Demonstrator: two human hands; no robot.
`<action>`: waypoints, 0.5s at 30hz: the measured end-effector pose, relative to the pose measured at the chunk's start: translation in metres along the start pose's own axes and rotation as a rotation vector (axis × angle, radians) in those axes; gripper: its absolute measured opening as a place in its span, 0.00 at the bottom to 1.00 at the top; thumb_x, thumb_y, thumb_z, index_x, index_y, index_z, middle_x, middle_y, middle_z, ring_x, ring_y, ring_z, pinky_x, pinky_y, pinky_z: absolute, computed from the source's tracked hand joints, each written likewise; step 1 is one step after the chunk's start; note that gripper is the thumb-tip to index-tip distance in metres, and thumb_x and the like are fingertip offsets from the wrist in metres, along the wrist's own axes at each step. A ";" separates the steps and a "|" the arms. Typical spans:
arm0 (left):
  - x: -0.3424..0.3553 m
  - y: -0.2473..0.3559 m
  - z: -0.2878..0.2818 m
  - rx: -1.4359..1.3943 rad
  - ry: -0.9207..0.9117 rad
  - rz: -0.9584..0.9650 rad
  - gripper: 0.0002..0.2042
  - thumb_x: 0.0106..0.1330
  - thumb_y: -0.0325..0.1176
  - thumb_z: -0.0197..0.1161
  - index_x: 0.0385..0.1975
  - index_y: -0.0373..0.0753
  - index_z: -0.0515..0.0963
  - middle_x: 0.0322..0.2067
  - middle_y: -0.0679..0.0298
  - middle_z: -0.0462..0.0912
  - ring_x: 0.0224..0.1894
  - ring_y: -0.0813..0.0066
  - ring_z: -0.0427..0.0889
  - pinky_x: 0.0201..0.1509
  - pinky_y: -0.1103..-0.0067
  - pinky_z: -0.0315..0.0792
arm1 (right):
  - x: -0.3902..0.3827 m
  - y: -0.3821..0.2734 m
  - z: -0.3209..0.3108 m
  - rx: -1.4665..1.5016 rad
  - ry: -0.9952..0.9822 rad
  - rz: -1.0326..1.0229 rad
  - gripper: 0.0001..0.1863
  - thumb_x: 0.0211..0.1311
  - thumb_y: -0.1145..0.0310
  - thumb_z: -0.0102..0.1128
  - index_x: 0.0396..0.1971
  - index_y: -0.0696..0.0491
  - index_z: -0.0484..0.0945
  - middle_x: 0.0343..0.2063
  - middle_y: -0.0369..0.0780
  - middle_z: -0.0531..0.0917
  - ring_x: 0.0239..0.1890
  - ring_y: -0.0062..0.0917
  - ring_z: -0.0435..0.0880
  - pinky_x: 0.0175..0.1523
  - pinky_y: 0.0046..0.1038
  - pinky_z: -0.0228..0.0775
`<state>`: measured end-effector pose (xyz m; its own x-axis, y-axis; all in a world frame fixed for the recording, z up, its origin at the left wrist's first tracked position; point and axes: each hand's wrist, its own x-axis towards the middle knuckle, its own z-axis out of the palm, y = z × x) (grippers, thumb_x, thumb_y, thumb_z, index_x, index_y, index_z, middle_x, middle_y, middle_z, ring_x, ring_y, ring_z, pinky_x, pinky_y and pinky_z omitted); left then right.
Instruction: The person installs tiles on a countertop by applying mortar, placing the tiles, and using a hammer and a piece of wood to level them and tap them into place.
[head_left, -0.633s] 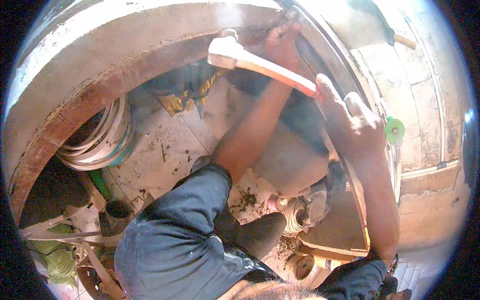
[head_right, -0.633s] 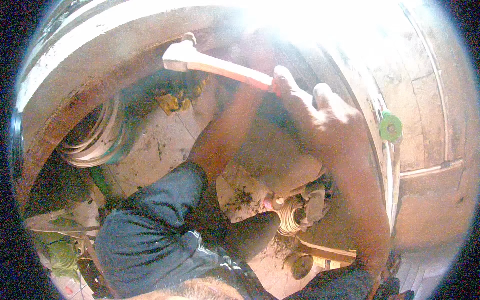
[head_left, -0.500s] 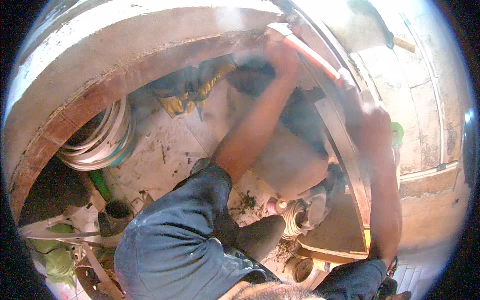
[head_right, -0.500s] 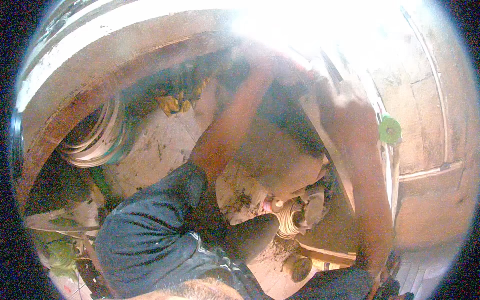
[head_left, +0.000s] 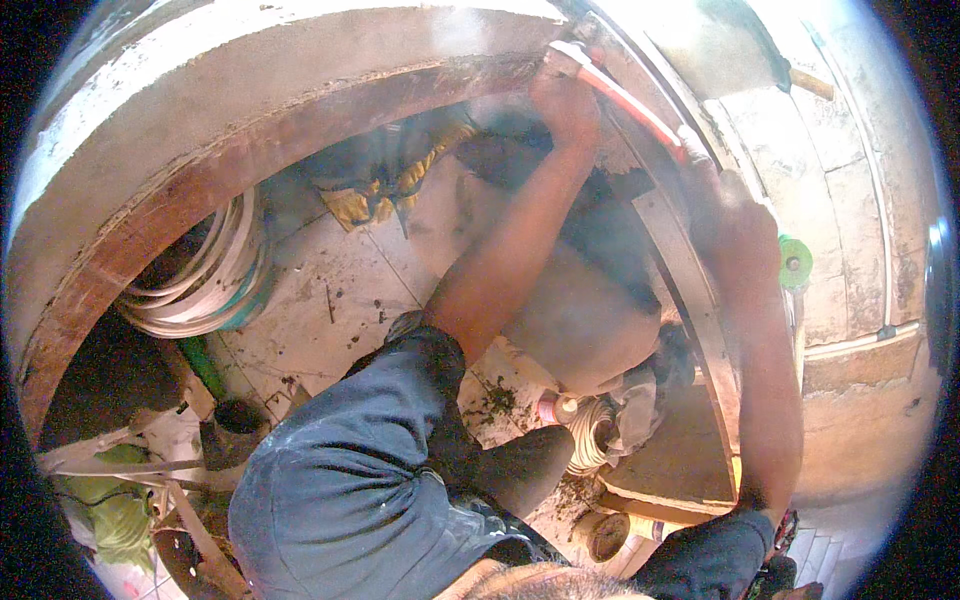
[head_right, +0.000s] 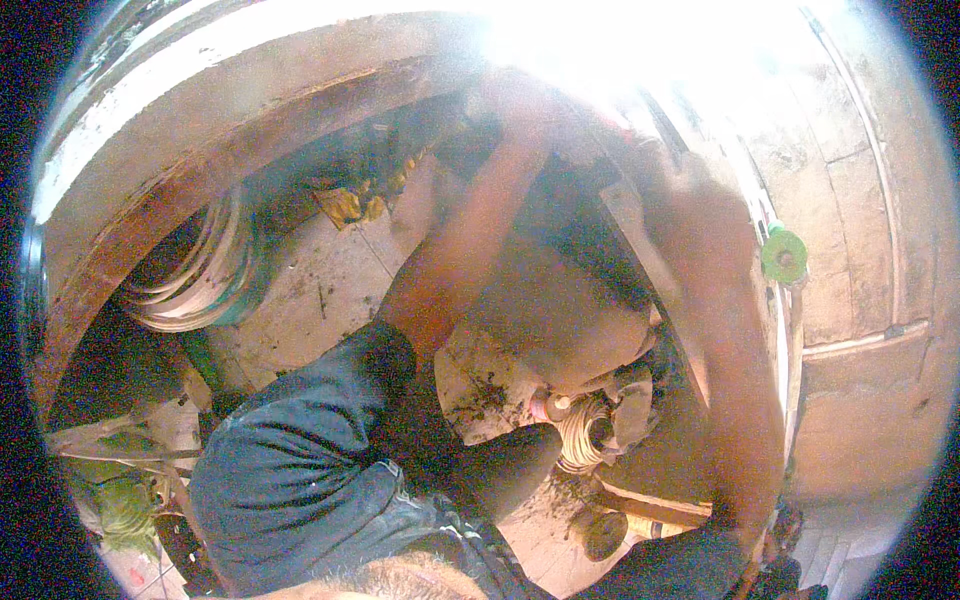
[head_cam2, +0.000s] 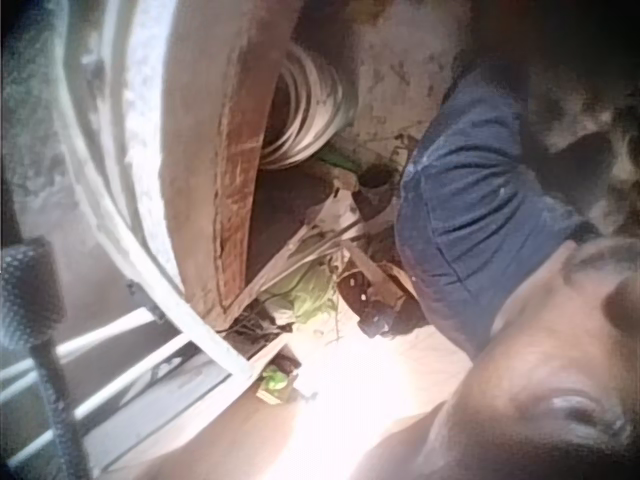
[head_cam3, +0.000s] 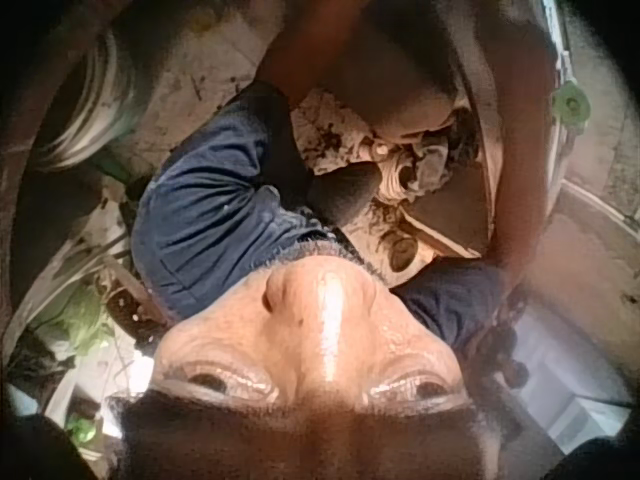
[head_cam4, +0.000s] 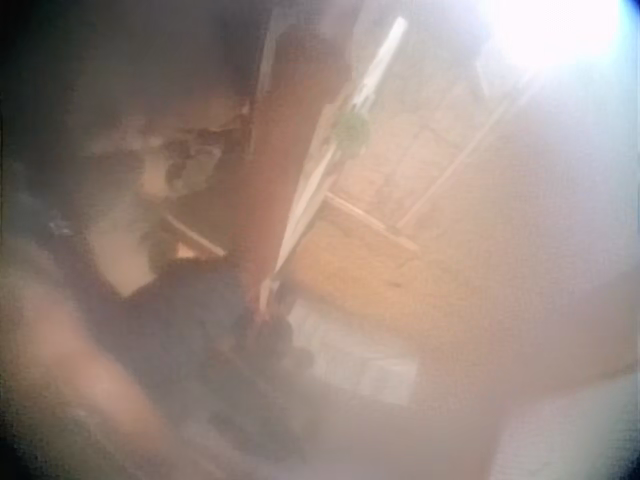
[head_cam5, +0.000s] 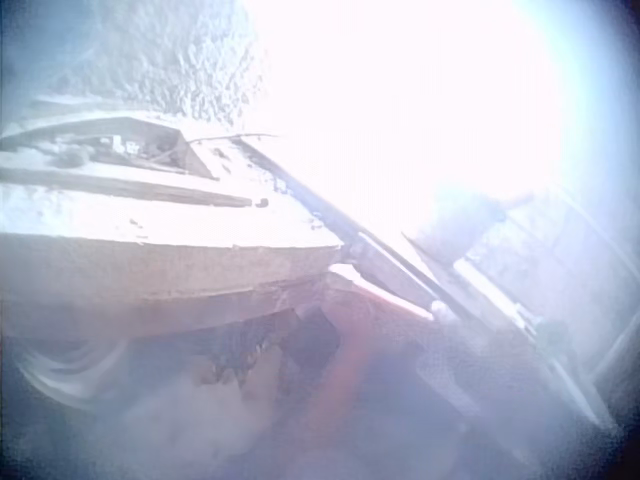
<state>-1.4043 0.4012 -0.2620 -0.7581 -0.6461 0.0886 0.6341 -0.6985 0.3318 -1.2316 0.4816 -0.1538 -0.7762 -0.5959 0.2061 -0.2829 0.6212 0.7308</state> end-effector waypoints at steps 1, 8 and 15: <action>0.006 -0.006 -0.005 0.005 -0.016 0.038 0.09 0.53 0.31 0.66 0.26 0.32 0.77 0.28 0.61 0.79 0.34 0.76 0.76 0.40 0.75 0.69 | 0.002 -0.001 0.001 -0.010 0.033 -0.012 0.25 0.55 0.71 0.54 0.55 0.46 0.67 0.23 0.43 0.75 0.19 0.35 0.78 0.21 0.34 0.71; -0.002 -0.034 -0.007 0.035 0.003 -0.008 0.08 0.52 0.29 0.66 0.25 0.30 0.77 0.29 0.59 0.80 0.35 0.75 0.76 0.42 0.76 0.69 | -0.004 0.009 0.011 -0.033 -0.002 0.074 0.24 0.57 0.74 0.51 0.56 0.48 0.66 0.27 0.45 0.76 0.22 0.38 0.79 0.24 0.35 0.71; -0.002 -0.020 -0.003 0.059 -0.032 0.064 0.03 0.53 0.25 0.61 0.25 0.32 0.77 0.28 0.62 0.80 0.33 0.77 0.75 0.40 0.80 0.68 | -0.011 0.006 0.007 -0.006 0.038 0.098 0.22 0.60 0.72 0.48 0.56 0.51 0.66 0.33 0.48 0.77 0.32 0.42 0.78 0.35 0.37 0.70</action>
<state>-1.4150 0.4154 -0.2714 -0.7215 -0.6780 0.1407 0.6719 -0.6364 0.3789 -1.2289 0.4955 -0.1556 -0.7781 -0.5514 0.3009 -0.2035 0.6745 0.7097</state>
